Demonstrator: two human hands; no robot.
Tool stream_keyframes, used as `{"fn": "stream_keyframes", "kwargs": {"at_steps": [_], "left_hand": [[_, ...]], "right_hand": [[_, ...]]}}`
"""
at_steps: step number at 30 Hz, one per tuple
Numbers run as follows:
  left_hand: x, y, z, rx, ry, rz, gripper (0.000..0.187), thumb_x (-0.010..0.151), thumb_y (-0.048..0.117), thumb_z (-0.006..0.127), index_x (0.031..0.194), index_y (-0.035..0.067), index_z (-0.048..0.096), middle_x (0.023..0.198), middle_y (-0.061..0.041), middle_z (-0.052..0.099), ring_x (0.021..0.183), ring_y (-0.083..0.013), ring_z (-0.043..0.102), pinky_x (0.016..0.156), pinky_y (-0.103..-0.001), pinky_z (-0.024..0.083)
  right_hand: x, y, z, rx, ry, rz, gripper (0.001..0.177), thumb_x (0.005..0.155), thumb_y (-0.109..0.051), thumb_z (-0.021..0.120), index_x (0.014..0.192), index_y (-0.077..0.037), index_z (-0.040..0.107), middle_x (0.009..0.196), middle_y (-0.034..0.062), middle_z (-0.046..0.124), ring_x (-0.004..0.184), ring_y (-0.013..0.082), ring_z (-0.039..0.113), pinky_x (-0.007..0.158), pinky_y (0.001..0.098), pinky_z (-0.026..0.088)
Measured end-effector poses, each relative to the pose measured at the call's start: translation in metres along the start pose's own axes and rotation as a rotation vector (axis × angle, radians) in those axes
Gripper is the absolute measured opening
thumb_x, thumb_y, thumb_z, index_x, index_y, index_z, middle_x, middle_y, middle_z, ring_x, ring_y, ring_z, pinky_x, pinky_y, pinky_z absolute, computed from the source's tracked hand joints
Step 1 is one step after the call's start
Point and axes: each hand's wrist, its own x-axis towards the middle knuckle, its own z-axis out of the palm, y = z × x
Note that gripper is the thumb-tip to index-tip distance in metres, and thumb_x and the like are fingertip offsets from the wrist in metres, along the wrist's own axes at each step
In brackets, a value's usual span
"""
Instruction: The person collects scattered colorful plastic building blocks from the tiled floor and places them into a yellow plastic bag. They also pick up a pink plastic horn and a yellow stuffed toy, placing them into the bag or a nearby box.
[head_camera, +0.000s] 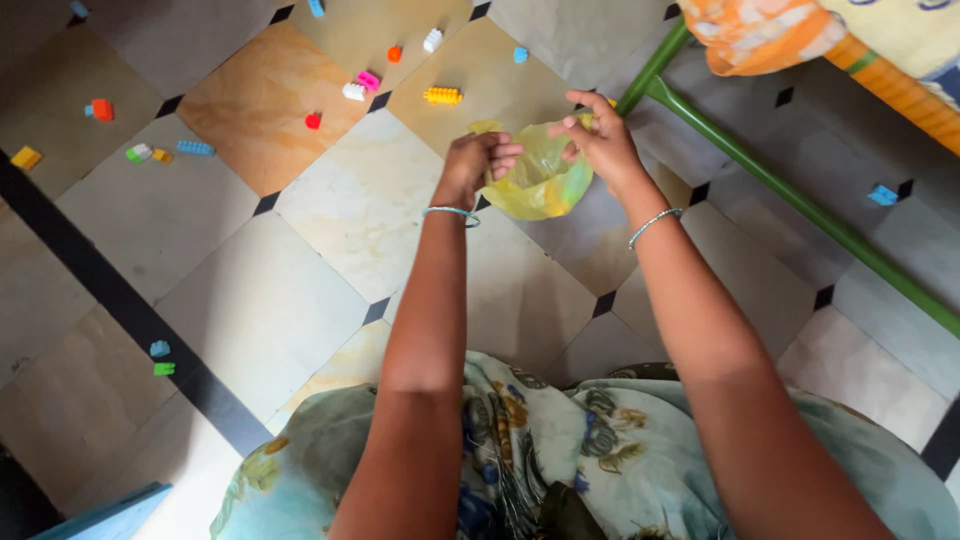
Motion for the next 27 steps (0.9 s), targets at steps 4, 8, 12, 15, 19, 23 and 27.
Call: {"fn": "stream_keyframes", "kwargs": {"at_steps": [4,8,12,15,19,23,27], "left_hand": [[0.005,-0.026,0.039,0.228,-0.054,0.123,0.026,0.101,0.013,0.044,0.107,-0.002,0.065,0.088,-0.014,0.077,0.068,-0.0172,0.069,0.062,-0.029,0.054],[0.024,-0.034,0.071,0.410,-0.122,0.205,0.025,0.099,0.009,0.047,0.104,-0.003,0.069,0.088,-0.008,0.074,0.072,-0.0161,0.075,0.062,-0.027,0.061],[0.042,-0.039,0.101,0.437,-0.166,0.124,0.028,0.091,0.004,0.049,0.107,0.000,0.072,0.092,-0.005,0.074,0.073,-0.0140,0.075,0.057,-0.027,0.063],[0.038,-0.039,0.119,0.627,-0.136,0.013,0.029,0.093,0.008,0.049,0.112,0.005,0.071,0.091,-0.010,0.074,0.065,-0.0156,0.069,0.053,-0.029,0.050],[0.029,-0.043,0.122,0.562,-0.295,0.060,0.033,0.094,0.003,0.048,0.120,0.005,0.068,0.108,-0.009,0.073,0.078,-0.0163,0.068,0.060,-0.027,0.056],[0.020,-0.041,0.097,0.411,-0.441,0.179,0.032,0.098,0.004,0.050,0.127,0.002,0.063,0.127,-0.003,0.068,0.099,-0.0116,0.068,0.072,-0.025,0.060],[0.011,-0.024,0.079,0.433,-0.395,0.166,0.031,0.101,0.008,0.055,0.129,0.001,0.065,0.114,-0.006,0.072,0.086,-0.0118,0.066,0.071,-0.025,0.057]], "right_hand": [[-0.005,0.055,-0.056,-0.288,-0.031,0.160,0.045,0.101,-0.025,0.069,0.142,-0.012,0.055,0.094,0.0117,0.071,0.068,0.0132,0.063,0.063,0.0311,0.055],[-0.033,0.137,-0.150,-0.253,0.277,0.328,0.045,0.100,-0.037,0.069,0.137,-0.013,0.059,0.102,0.0096,0.074,0.080,0.0132,0.071,0.069,0.0297,0.058],[-0.100,0.182,-0.248,-0.803,0.488,0.297,0.053,0.099,-0.040,0.076,0.136,-0.005,0.062,0.116,0.0165,0.075,0.107,0.0294,0.072,0.095,0.0401,0.054],[-0.159,0.197,-0.299,-1.073,0.582,0.337,0.065,0.092,-0.034,0.082,0.143,-0.003,0.056,0.145,0.0248,0.056,0.133,0.0415,0.051,0.110,0.0475,0.041],[-0.213,0.191,-0.332,-1.116,0.600,0.508,0.087,0.087,-0.038,0.082,0.161,-0.018,0.041,0.162,0.0191,0.038,0.148,0.0431,0.032,0.118,0.0545,0.032],[-0.185,0.187,-0.342,-1.152,0.556,0.591,0.099,0.080,-0.040,0.085,0.162,-0.022,0.032,0.165,0.0164,0.031,0.149,0.0430,0.028,0.113,0.0635,0.029],[-0.130,0.192,-0.328,-1.202,0.475,0.639,0.097,0.078,-0.046,0.081,0.160,-0.024,0.032,0.162,0.0122,0.034,0.146,0.0397,0.031,0.113,0.0683,0.024]]}}
